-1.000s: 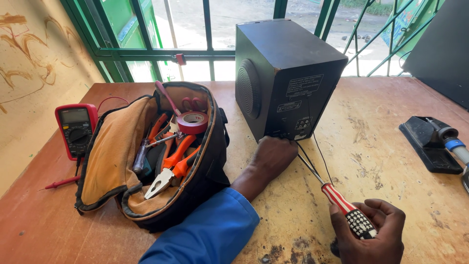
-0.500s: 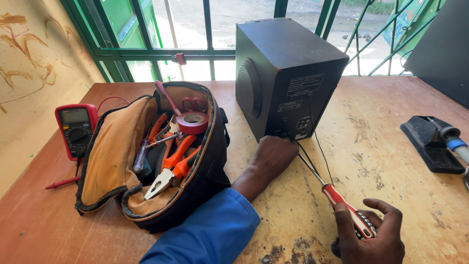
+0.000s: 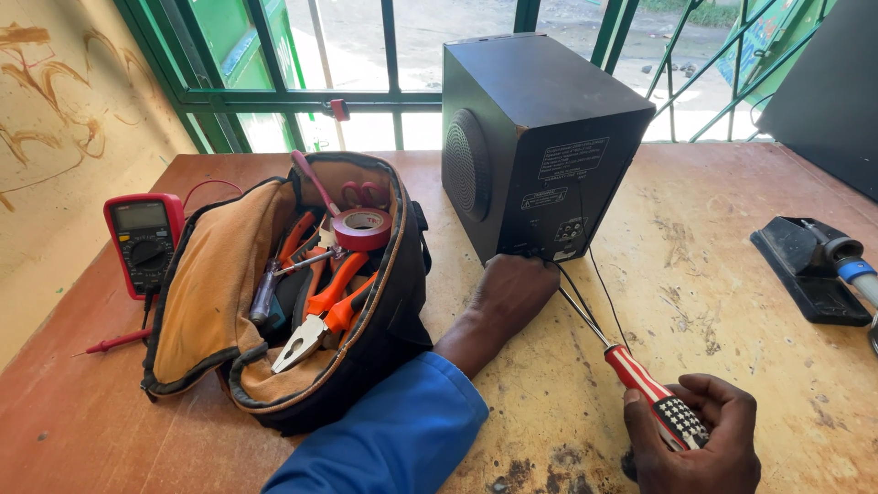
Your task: Disassembling a speaker by removing screws from the back panel with a screwdriver and then extracting the internal circuit board for inspection.
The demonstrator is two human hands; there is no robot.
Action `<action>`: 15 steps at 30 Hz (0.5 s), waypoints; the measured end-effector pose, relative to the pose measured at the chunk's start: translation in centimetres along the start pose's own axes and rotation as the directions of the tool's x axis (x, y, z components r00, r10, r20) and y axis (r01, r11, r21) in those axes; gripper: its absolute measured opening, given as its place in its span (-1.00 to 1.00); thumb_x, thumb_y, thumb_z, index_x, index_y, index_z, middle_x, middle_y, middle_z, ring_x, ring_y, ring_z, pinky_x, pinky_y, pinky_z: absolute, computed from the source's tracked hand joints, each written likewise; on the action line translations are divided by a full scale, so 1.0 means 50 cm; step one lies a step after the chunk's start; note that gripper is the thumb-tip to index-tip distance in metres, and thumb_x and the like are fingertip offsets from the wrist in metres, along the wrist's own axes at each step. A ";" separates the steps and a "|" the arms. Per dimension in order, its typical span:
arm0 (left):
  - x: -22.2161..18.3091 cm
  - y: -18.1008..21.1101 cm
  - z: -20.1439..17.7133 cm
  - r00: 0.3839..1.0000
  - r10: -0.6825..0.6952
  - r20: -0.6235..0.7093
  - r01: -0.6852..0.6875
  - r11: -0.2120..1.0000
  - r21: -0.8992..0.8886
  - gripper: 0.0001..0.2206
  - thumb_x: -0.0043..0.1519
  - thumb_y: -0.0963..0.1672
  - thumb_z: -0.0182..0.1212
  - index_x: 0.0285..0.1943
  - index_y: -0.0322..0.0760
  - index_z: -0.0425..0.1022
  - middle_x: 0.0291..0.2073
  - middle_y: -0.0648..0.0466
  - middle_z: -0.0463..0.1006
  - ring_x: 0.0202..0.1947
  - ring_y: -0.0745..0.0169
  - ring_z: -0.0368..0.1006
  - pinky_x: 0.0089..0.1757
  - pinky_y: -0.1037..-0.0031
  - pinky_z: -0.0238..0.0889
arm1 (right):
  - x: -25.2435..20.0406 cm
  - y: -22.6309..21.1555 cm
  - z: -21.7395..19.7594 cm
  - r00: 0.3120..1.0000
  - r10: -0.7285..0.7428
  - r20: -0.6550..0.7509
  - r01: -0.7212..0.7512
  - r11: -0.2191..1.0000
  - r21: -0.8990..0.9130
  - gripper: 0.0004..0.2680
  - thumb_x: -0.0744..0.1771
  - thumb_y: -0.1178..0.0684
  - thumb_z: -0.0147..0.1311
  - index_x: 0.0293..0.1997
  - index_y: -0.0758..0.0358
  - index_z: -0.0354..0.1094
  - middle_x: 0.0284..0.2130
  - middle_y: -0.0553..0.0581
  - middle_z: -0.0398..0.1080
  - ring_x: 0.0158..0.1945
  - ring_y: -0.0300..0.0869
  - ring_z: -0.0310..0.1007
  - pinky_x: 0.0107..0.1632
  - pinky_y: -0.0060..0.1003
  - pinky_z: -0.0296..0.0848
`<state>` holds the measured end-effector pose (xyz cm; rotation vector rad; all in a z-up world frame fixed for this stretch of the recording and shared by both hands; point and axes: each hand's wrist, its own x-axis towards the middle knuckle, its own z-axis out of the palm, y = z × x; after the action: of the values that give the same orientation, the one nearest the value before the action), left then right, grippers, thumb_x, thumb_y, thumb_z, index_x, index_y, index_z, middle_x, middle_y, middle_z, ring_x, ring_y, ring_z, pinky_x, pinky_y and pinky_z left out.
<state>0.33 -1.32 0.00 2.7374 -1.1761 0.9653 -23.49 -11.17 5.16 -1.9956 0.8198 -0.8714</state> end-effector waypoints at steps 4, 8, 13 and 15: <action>-0.001 -0.001 0.000 1.000 0.001 -0.010 -0.001 1.000 0.002 -0.80 0.15 -0.27 0.29 -0.48 -0.09 0.61 -0.58 0.13 0.62 -0.56 0.06 0.58 -0.60 0.31 0.33 | -0.003 -0.007 -0.006 1.000 0.007 -0.005 -0.006 1.000 0.030 -0.64 0.22 -0.01 0.37 0.06 0.20 0.39 -0.20 0.09 0.53 -0.29 -0.15 0.48 -0.19 -0.27 0.42; -0.001 -0.002 0.007 0.999 0.006 -0.039 -0.006 1.000 0.000 -0.87 0.17 -0.26 0.28 -0.39 -0.16 0.62 -0.56 0.10 0.63 -0.55 0.02 0.59 -0.59 0.29 0.34 | 0.002 0.034 -0.008 0.995 -0.090 -0.048 0.092 0.995 0.039 -0.67 0.22 0.00 0.40 0.02 0.22 0.43 -0.26 0.13 0.51 -0.34 -0.18 0.45 -0.24 -0.33 0.39; -0.001 -0.005 0.014 0.998 0.025 -0.056 -0.024 1.000 0.006 -0.85 0.13 -0.27 0.27 -0.43 -0.14 0.61 -0.57 0.09 0.63 -0.55 -0.02 0.59 -0.62 0.26 0.32 | 0.017 0.056 -0.053 0.999 -0.040 0.025 0.037 0.994 0.101 -0.66 0.25 0.07 0.39 0.04 0.34 0.36 -0.25 0.28 0.49 -0.33 -0.07 0.44 -0.22 -0.28 0.36; -0.001 -0.006 0.011 0.997 0.036 -0.069 -0.035 0.999 0.020 -0.84 0.14 -0.27 0.29 -0.45 -0.15 0.60 -0.59 0.09 0.61 -0.58 0.00 0.58 -0.63 0.29 0.30 | 0.021 0.044 -0.081 0.998 0.014 0.062 -0.017 0.998 0.056 -0.65 0.25 0.08 0.41 0.05 0.35 0.33 -0.22 0.33 0.51 -0.34 0.01 0.46 -0.23 -0.20 0.36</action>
<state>0.80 -1.20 -0.42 2.6820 -1.2151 1.0716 -26.65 -14.68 5.45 -1.9544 0.7665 -0.8110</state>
